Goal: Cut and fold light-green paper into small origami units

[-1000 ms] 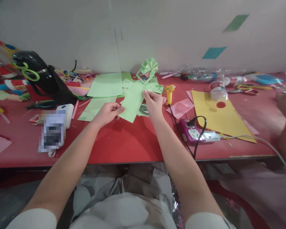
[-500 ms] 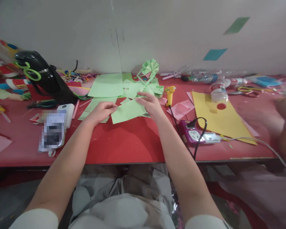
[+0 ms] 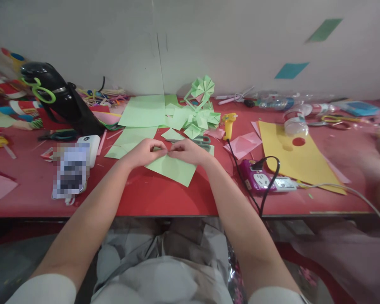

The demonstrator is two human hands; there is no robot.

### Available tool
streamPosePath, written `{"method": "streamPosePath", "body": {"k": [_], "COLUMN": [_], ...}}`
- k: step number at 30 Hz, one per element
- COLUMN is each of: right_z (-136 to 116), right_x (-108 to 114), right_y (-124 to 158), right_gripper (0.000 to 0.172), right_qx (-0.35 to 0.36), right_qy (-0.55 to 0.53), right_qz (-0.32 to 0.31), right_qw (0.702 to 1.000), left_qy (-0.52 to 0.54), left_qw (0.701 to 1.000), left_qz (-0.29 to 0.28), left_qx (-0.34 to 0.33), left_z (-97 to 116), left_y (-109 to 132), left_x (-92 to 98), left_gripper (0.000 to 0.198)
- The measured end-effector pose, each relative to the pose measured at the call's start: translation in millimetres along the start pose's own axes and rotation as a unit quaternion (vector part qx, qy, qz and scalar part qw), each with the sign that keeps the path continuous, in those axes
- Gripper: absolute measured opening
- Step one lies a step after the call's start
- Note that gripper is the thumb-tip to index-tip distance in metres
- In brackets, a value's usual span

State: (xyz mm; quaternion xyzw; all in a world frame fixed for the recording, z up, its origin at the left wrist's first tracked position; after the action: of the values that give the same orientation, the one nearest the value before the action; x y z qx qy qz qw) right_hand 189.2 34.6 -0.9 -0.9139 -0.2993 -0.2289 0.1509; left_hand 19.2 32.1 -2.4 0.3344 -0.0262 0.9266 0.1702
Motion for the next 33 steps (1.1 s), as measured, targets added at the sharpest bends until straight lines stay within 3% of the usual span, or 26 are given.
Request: {"method": "streamPosePath", "body": {"k": [3,7,10,12,15,18,22,26,29,33], "right_z": [-0.4,7.6,19.4,23.6,20.4,12.9,11.7,8.1,1.1,-4.6], "right_x": [-1.9,12.5,33.0,46.5,50.2,35.9,18.6,10.5,5.0,3.8], "right_y": [-1.9,-0.1,4.6,8.3,8.5,2.4,-1.8,-3.1,-3.8,-3.1], "right_gripper": [0.020,0.016,0.016,0.015,0.018,0.030,0.030,0.025,0.025,0.023], "right_qx": [0.005,0.005,-0.039,-0.062,-0.025,0.024,0.044,0.097,0.123,0.145], "right_qy": [0.000,0.002,0.034,0.057,-0.009,-0.056,-0.025,0.023,0.059,0.096], "right_qz": [-0.005,0.024,0.103,0.195,0.269,0.214,0.159,0.158,0.163,0.186], "right_qw": [1.000,1.000,0.993,0.977,0.963,0.975,0.986,0.982,0.977,0.967], "left_qy": [-0.008,0.007,0.015,0.026,0.035,0.035,0.042,0.011,-0.015,-0.030], "left_qw": [1.000,0.997,0.990,0.983,0.978,0.983,0.986,0.980,0.977,0.982], "left_qz": [0.016,0.082,0.140,0.179,0.199,0.178,0.161,0.188,0.176,0.172], "left_qx": [-0.003,-0.003,0.019,0.046,0.048,0.031,0.023,-0.062,-0.119,-0.064], "left_z": [-2.2,-11.5,-23.0,-30.3,-32.8,-27.5,-17.7,-1.2,8.0,4.6], "left_y": [-1.5,-1.7,0.4,2.1,3.0,2.0,1.5,2.2,0.9,-1.9], "left_x": [3.8,27.7,49.0,59.4,63.0,56.1,45.1,33.0,20.7,18.1], "left_gripper": [0.022,0.019,0.020,0.020,0.020,0.021,0.019,0.018,0.014,0.012]}}
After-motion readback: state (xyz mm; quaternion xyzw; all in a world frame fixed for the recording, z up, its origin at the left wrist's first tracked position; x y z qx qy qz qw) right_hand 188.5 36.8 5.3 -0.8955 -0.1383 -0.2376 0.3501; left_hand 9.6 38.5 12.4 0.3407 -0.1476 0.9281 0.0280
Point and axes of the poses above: each hand's wrist, its own y-axis away from the middle knuckle, its own x-axis out of the back of the hand, z = x × y, the point moved 4 cm from there along -y, towards the middle knuckle, and after that the axes turned 10 degrees about x, right-handed, at the moved point
